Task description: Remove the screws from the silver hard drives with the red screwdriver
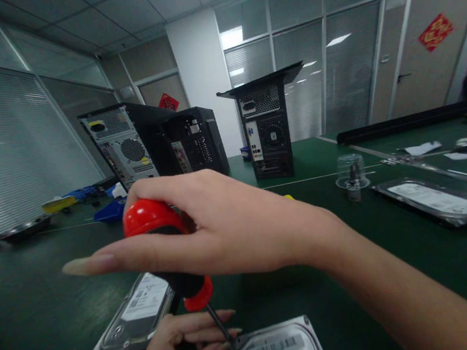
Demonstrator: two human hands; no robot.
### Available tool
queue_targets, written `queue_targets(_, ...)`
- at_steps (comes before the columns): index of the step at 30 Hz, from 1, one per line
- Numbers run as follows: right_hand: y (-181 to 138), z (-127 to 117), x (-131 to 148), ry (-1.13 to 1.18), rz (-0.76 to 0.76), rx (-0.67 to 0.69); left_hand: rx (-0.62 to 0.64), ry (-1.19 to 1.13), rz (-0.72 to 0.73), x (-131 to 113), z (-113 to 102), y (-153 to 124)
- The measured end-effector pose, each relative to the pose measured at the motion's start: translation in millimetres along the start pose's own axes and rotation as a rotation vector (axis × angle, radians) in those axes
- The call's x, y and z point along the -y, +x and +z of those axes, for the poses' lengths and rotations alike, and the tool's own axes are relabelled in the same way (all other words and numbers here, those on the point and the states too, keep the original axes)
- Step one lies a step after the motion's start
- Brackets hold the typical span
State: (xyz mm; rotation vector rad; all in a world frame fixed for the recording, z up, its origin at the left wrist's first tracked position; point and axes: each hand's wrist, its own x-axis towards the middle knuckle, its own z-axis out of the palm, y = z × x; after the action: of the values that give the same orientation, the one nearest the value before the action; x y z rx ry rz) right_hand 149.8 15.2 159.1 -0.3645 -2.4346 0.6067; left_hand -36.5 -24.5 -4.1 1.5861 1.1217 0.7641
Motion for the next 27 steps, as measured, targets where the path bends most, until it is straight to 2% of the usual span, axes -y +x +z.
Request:
queue_targets(5, 0, 0, 0, 0.035, -0.033, 0.018, 0.003, 0.033, -0.02, -1, 0, 0)
queue_targets(11, 2, 3, -5, -0.061, -0.131, -0.036, 0.004, -0.016, -0.007, 3, -1, 0)
queue_targets(14, 2, 2, -4, -0.074, -0.122, -0.034, 0.012, -0.054, -0.013, 6, -1, 1)
queue_targets(20, -3, -5, 2, 0.008, -0.076, 0.062, 0.009, -0.101, -0.019, 3, 1, 1)
queue_targets(27, -1, -1, -1, 0.002, -0.091, -0.005, 0.024, -0.061, -0.03, -5, 0, -1)
